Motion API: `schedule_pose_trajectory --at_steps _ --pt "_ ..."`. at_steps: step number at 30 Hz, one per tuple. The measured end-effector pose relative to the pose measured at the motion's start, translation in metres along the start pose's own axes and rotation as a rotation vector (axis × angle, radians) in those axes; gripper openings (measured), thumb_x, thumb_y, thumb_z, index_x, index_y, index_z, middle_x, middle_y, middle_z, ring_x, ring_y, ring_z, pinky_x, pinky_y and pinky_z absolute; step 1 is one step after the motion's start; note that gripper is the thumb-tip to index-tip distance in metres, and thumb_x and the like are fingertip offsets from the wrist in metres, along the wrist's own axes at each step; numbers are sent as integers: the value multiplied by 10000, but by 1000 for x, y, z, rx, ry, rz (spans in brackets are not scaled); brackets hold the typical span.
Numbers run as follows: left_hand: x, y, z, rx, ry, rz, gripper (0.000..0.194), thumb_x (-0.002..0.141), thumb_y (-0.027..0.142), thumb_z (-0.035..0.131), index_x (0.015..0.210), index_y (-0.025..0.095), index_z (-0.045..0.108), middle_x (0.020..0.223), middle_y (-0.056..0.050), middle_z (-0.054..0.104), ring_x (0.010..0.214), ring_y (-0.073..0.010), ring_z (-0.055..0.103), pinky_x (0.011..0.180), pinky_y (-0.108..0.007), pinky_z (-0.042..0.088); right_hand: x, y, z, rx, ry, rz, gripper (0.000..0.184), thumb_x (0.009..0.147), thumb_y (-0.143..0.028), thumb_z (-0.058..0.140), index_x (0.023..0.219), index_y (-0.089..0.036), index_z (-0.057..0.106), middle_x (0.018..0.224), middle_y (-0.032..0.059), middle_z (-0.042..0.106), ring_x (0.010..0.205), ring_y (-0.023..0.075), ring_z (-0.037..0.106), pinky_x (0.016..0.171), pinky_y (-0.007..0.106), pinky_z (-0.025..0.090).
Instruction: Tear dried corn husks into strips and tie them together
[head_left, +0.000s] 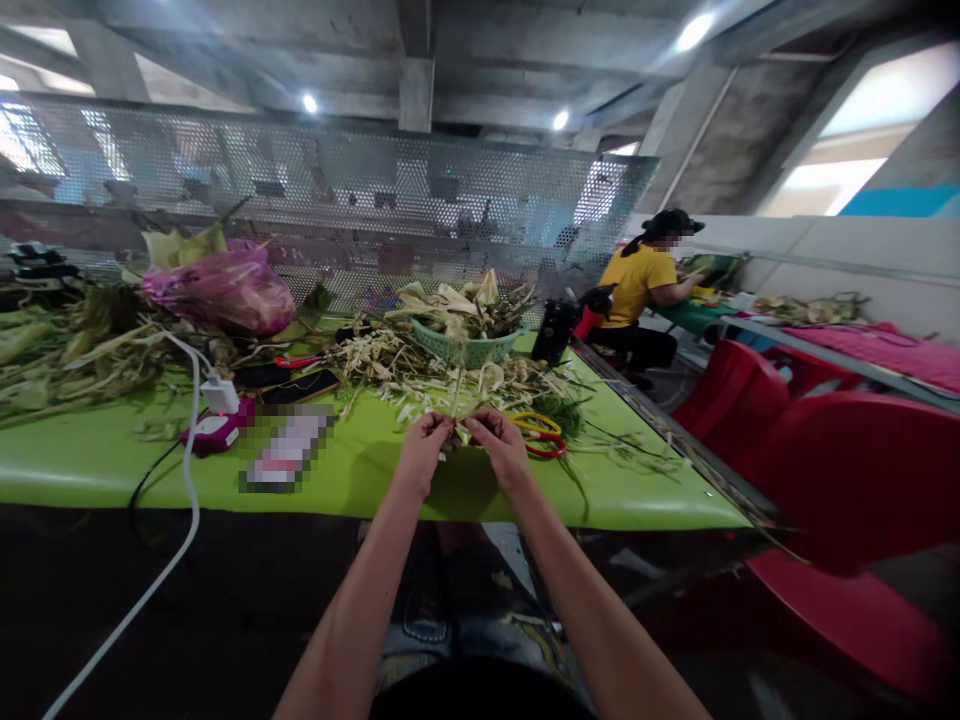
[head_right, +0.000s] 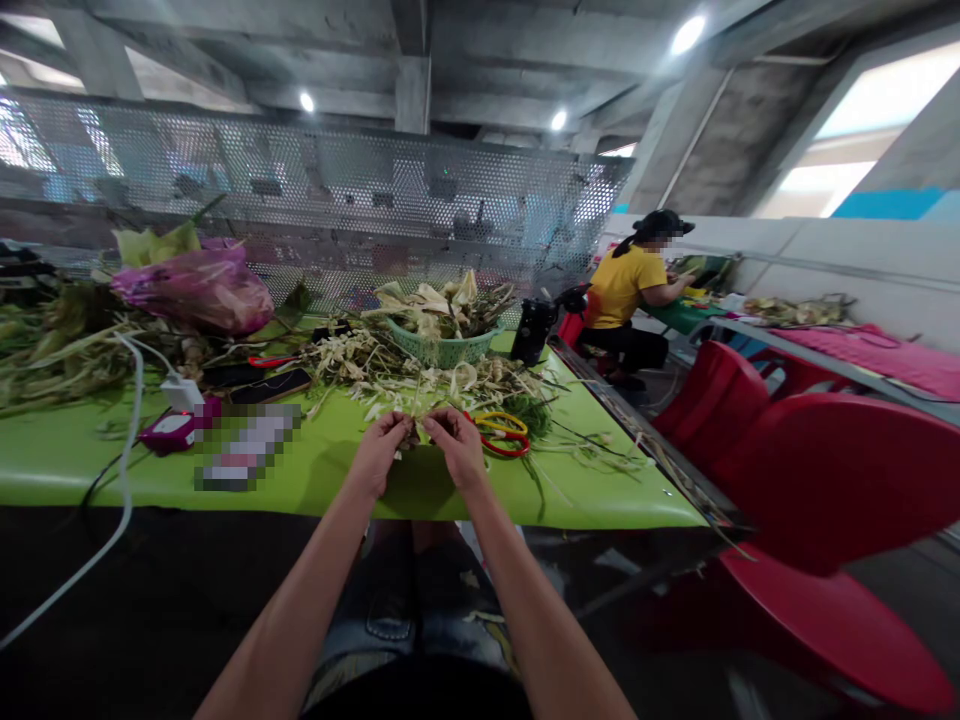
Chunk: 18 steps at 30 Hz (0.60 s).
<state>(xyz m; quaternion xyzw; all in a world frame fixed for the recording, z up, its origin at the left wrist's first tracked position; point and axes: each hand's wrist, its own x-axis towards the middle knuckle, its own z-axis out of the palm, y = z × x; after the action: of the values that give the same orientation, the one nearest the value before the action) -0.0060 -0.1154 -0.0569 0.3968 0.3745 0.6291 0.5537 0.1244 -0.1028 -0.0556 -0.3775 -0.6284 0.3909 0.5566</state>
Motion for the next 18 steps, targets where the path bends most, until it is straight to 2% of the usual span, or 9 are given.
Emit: schedule_pose_trajectory --at_steps 8,13,15,18 --pt "3 -7 -1 135 -71 32 190 687 329 638 713 156 562 592 18 555 551 -95 498 577 -222 397 1 -1 -1 -78 76 -33 230 737 -407 633 683 -189 584 621 -17 546 581 139 487 559 260 405" --pt "8 -17 -4 290 -175 92 116 694 271 612 723 159 606 637 6 569 584 -111 506 584 -232 401 3 2 -3 -107 95 -38 178 711 -364 644 712 -195 588 657 -9 568 632 155 511 610 272 426" --pt "9 -18 -4 300 -163 98 108 694 263 614 723 159 608 641 5 572 597 -115 510 594 -232 404 4 4 -4 -115 86 -33 196 716 -385 637 731 -194 593 676 -2 582 644 159 520 612 272 431" --pt "8 -15 -4 230 -67 90 129 695 280 629 735 161 603 643 12 575 607 -110 508 606 -227 401 5 4 -3 -118 53 -22 252 747 -434 608 796 -186 615 710 8 601 641 154 525 585 262 431"
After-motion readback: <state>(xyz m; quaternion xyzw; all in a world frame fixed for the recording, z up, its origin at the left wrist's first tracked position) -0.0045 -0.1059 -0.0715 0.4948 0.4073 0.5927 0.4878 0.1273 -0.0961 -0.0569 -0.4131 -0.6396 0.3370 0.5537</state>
